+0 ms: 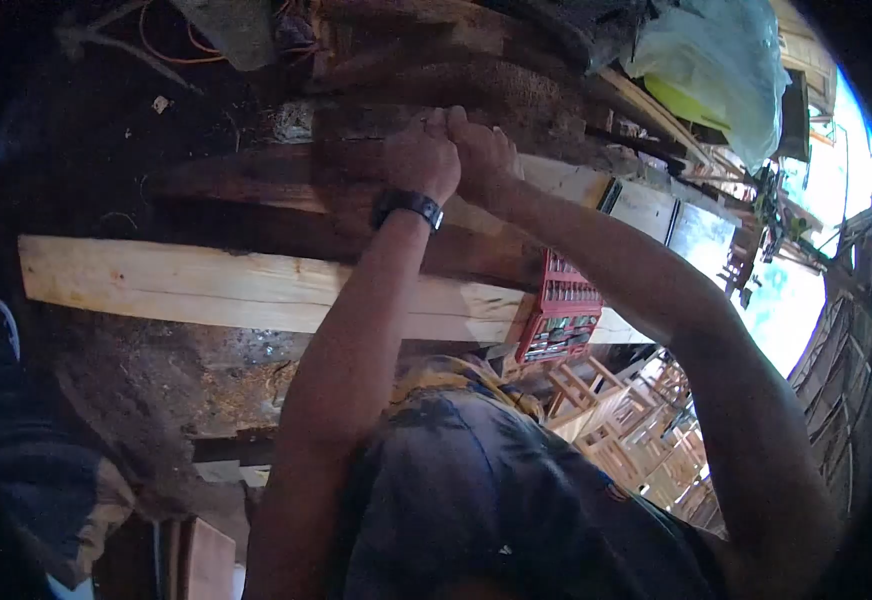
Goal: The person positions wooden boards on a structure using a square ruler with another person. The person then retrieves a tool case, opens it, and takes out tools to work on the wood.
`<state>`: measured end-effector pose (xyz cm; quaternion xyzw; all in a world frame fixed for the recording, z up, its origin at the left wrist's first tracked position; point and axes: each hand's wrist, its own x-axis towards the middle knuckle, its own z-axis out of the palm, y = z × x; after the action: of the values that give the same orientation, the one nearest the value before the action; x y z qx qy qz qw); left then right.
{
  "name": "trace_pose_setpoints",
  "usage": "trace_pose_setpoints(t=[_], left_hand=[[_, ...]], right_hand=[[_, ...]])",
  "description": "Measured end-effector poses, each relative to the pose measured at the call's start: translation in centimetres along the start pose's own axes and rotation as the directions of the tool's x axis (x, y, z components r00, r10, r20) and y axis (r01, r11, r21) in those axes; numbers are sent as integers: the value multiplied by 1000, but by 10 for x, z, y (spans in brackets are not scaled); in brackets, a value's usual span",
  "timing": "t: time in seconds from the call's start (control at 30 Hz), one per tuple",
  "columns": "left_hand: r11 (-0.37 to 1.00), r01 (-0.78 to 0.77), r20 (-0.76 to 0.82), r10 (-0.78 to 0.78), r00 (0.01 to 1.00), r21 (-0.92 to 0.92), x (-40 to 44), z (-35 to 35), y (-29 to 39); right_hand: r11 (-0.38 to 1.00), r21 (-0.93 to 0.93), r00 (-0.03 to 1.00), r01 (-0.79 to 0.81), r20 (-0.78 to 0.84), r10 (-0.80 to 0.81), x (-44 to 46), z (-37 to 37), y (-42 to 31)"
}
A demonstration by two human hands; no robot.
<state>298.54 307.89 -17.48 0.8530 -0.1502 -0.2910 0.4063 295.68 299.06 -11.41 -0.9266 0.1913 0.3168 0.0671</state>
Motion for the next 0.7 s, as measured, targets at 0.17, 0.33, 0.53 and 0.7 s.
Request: trace_pose_setpoints(t=[0.17, 0.33, 0.53, 0.7], left_hand=[[998, 32, 129, -39, 991, 55, 4, -21, 8], [969, -37, 220, -18, 975, 243, 30, -27, 2], [540, -698, 666, 301, 682, 471, 75, -36, 22], [592, -535, 666, -5, 746, 603, 59, -52, 63]], right_hand=[[984, 149, 995, -98, -11, 100, -2, 9, -6], [894, 328, 947, -306, 3, 323, -7, 6, -29], [491, 761, 793, -425, 51, 607, -4, 11, -54], [429, 835, 780, -345, 1, 626, -14, 13, -61]])
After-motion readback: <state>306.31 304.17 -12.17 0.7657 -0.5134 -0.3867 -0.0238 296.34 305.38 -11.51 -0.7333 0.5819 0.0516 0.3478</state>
